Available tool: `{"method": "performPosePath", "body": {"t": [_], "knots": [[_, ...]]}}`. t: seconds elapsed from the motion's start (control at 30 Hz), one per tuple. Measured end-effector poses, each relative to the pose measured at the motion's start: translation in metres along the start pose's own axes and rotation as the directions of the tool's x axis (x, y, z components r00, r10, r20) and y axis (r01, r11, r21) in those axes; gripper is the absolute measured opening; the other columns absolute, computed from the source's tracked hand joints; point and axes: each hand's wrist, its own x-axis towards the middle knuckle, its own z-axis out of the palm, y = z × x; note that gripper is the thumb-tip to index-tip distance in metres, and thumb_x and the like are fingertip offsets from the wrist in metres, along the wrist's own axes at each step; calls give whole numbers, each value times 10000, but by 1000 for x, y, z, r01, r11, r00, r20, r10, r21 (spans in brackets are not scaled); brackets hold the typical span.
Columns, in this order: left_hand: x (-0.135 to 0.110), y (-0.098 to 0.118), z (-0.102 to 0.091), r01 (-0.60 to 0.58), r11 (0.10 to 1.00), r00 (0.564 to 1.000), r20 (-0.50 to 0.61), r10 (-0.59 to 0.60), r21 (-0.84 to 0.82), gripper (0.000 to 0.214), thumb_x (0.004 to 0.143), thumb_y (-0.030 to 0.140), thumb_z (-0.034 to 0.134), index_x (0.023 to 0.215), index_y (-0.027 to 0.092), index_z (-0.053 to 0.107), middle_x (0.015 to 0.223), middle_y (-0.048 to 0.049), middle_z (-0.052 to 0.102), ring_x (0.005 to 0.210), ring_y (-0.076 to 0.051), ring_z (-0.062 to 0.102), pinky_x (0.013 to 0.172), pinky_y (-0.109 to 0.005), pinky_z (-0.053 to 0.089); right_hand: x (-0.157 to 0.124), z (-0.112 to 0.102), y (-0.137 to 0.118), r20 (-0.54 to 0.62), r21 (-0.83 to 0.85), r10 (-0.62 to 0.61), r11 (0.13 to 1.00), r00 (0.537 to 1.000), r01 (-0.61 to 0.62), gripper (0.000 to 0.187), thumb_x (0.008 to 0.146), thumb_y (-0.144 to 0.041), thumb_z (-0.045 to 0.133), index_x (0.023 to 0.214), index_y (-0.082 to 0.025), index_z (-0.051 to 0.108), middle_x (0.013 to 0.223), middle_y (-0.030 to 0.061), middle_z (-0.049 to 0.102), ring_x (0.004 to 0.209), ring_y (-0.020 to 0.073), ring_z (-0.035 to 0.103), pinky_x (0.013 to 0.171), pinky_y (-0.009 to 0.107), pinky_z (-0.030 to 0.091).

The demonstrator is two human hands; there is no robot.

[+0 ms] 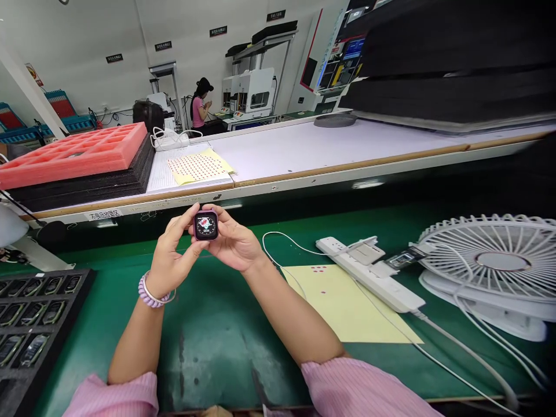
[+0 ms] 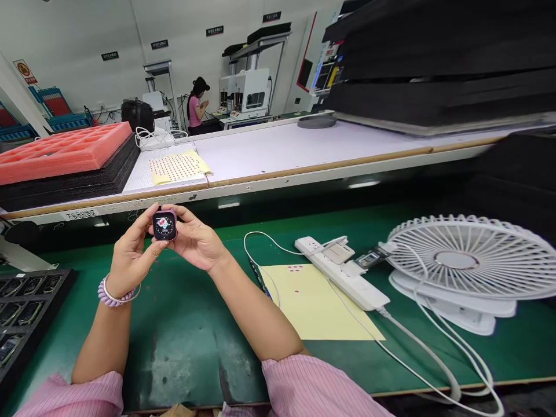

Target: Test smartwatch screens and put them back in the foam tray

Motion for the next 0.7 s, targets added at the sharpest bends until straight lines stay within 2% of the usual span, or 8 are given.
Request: {"method": "performPosePath", "body": {"t": [0.17,0.43,0.6,0.7], "knots": [[0,0,0,-7,1000,1000,-14,7,11,638,985,298,751,1582,319,526,1378,-94,720,1182,-216,719,1014,-291,597,-1,1,-2,48,-36,3,999,999,-2,401,775,-393,945,1129,-312,775,1087,-13,793,1026,188,776,913,335,646],[0,-3,0,-18,1000,1000,-21,18,0,642,982,269,754,1577,342,525,1434,-67,696,1268,-191,697,1090,-260,564,0,-1,-3,43,-49,1,999,999,2,392,804,-407,917,1151,-298,772,1118,2,794,1050,193,777,937,345,651],[1,-2,1,-21,1000,1000,-17,21,17,628,983,279,750,1573,298,534,1434,-102,694,1271,-227,705,1088,-313,590,0,-2,-2,32,-61,0,998,999,2,387,821,-424,890,1160,-287,761,1117,14,790,1046,197,771,944,359,649],[1,-2,0,-25,1000,999,-20,26,7,622,983,276,751,1568,290,538,1445,-104,686,1281,-219,702,1099,-307,585,0,-2,-2,25,-72,-2,997,1000,3,382,824,-423,882,1160,-288,760,1110,16,789,1045,201,772,950,373,649]]}}
